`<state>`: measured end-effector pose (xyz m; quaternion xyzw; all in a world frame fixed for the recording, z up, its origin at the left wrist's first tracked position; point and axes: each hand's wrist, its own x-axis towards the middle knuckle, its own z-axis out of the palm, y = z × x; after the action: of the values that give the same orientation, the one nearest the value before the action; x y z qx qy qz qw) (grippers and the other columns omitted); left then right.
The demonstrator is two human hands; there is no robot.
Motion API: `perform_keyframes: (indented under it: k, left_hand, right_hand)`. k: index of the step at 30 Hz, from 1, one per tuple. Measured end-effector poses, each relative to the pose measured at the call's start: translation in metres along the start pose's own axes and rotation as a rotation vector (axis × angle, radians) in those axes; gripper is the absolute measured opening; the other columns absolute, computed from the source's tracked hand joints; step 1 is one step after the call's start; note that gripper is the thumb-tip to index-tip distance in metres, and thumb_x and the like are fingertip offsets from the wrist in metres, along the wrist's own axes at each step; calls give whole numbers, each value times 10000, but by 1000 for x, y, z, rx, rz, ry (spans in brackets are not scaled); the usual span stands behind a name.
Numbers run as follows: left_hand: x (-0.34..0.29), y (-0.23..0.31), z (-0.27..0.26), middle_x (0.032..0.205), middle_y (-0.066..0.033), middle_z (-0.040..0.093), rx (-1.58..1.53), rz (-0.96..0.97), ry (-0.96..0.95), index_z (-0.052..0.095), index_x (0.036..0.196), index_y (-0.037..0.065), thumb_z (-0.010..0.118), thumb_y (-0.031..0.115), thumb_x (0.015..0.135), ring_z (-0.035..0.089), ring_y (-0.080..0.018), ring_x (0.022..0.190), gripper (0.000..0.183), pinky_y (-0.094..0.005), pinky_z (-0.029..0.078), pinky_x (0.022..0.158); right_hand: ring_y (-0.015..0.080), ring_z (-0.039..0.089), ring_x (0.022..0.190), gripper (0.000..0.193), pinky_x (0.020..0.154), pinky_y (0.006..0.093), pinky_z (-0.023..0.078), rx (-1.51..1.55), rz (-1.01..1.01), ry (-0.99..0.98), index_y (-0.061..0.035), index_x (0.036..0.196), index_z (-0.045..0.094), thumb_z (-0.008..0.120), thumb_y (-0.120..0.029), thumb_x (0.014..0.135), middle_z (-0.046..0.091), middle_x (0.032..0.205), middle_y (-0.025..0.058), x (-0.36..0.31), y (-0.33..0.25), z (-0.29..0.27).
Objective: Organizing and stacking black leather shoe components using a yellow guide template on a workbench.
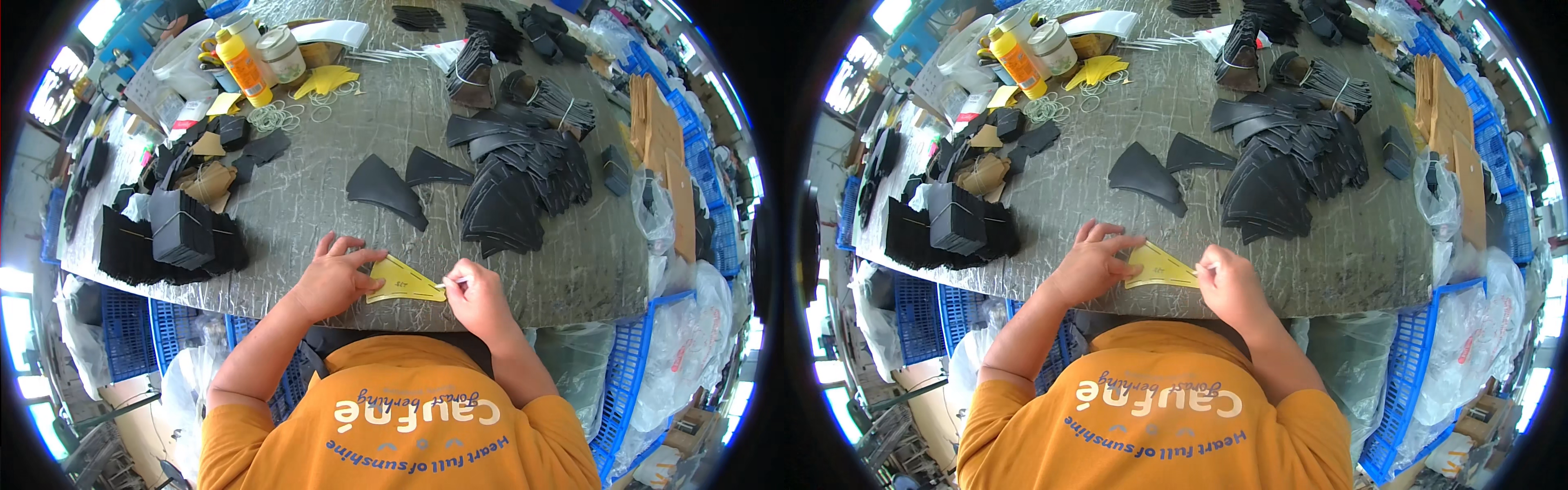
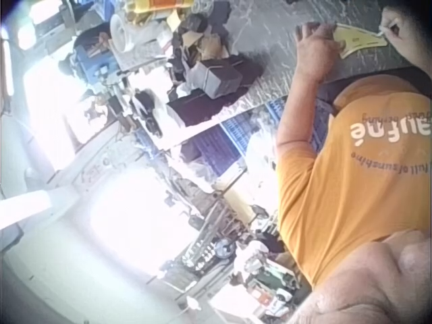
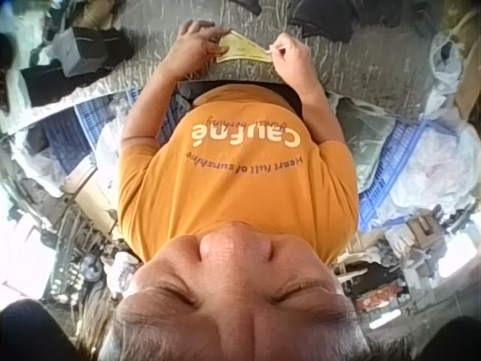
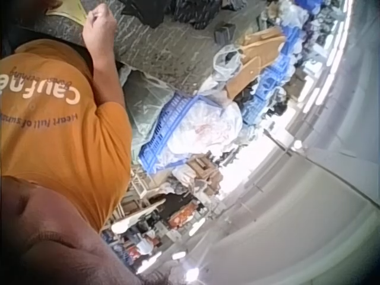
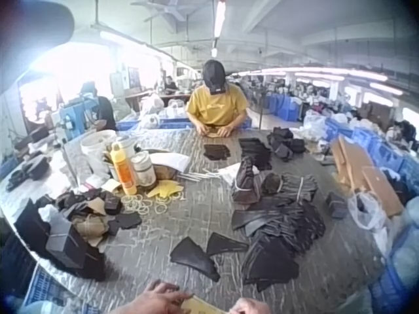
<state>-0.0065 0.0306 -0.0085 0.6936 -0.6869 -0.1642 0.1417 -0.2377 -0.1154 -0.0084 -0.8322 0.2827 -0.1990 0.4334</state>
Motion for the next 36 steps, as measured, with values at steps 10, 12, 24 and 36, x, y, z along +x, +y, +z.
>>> perform_keyframes:
  k: [10, 12, 24, 36]
  left_hand:
    - [-34, 14, 8, 1395, -40, 583, 123, 215, -39, 730, 1037, 213, 829, 378, 659, 494, -299, 1299, 423, -617, 330, 1112]
    - [-49, 10, 24, 1404, -56, 577, 94, 252, 6, 736, 1042, 191, 823, 374, 672, 505, -305, 1295, 422, -614, 341, 1102]
    - [-61, 6, 40, 1207, -104, 689, -40, 337, 263, 717, 1035, 54, 752, 162, 747, 630, -300, 1155, 309, -540, 430, 1046]
    - [-71, 6, 43, 964, -171, 730, -273, -2, 621, 683, 1090, 11, 632, -46, 848, 720, -334, 814, 254, -375, 589, 720]
  right_hand:
    - [315, 616, 966, 245, 829, 444, 524, -315, -114, -42, -53, 1047, 656, 665, -60, 803, 627, 1005, 122, 24, 6, 27]
    - [290, 611, 972, 242, 799, 413, 538, -398, -142, -34, -73, 974, 671, 714, -100, 737, 639, 983, 85, 21, 3, 40]
    - [318, 626, 881, 221, 756, 444, 523, -448, 45, 381, -82, 918, 632, 730, -57, 722, 646, 892, 88, 50, 8, -68]
    - [323, 619, 970, 298, 838, 436, 519, -510, -173, 87, -71, 985, 622, 787, -76, 736, 627, 952, 105, 115, 12, 57]
